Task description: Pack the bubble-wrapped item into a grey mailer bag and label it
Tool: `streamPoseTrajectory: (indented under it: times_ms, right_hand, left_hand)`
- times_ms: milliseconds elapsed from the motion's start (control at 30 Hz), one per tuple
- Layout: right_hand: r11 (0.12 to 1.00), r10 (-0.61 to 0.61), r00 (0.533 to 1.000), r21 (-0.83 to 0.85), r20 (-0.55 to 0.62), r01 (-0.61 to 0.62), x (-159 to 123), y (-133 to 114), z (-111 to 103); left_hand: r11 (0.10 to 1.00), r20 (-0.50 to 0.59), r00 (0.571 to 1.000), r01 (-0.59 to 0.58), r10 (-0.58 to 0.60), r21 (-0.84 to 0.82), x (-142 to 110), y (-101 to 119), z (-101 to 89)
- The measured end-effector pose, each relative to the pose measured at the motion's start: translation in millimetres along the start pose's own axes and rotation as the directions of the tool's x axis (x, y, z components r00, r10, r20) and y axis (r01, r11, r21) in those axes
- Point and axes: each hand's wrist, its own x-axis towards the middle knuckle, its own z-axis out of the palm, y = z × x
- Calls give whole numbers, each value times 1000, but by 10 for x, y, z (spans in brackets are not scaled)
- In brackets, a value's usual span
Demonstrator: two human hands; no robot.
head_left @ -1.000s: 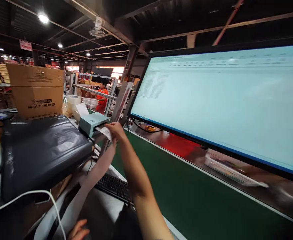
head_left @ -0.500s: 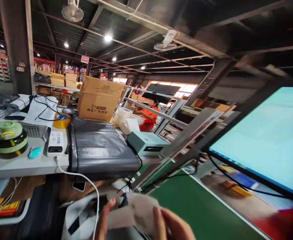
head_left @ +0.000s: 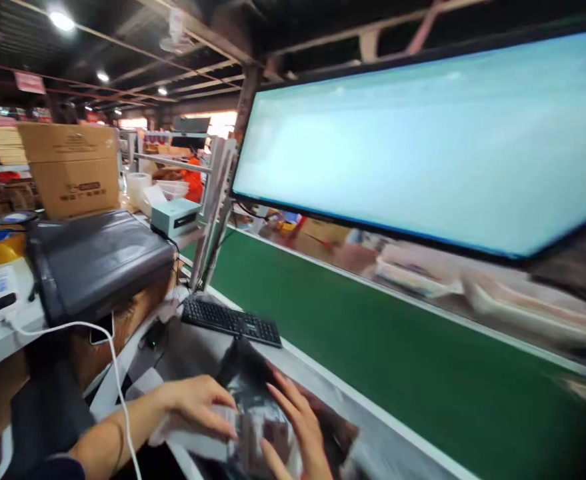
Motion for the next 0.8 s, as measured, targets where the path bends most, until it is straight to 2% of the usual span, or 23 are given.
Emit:
streamPoseTrajectory:
  times_ms: [33,100,133,167,233,300,333,400,500,567,633,733,800]
  right_hand:
    - [999,-11,999,34,48,9,-103,-180,30]
    - [989,47,975,126,218,-76,-225,-492,96]
    - [971,114,967,179,229,-157,-260,-598,130]
    - [936,177,957,261,229,-235,-293,-662,166]
    - [799,321,936,488,146,-350,-373,-696,259]
    - [634,471,882,686,25,-357,-468,-667,374]
    - [572,532,846,751,-33,-330,-510,-651,435]
    - [513,604,789,814,-116,-272,-569,-633,545]
    - [484,623,770,841,-135,-244,-614,-644,653]
    - [502,615,779,822,-120,-270,-641,-662,672]
    - [603,596,782,744,-183,-286,-673,-679,643]
    - [799,484,816,541,-317,-264,-706,-711,529]
    - [857,395,874,456,-284,-240,-710,-738,455]
  left_hand:
    - [999,155,987,-42,41,6,14,95,-54]
    - [996,283,957,-84,70,37,59,262,-123]
    - [992,300,951,-102,77,68,85,319,-138]
    - [992,263,962,-99,75,78,108,353,-140]
    - [988,49,992,-120,116,99,123,348,-111]
    - [983,-151,972,-170,180,75,72,270,-39]
    - [979,-209,957,-197,203,48,24,217,13]
    - [978,-249,948,-209,200,-13,-92,115,151]
    - [990,-319,947,-75,33,-119,-211,20,407]
    - [970,-353,930,19,-107,-244,-218,-1,552]
    - [937,-353,918,48,-178,-347,-191,-7,633]
    - [931,-320,930,58,-182,-360,-173,-17,640]
    - [944,-279,945,76,-171,-321,-196,-32,614]
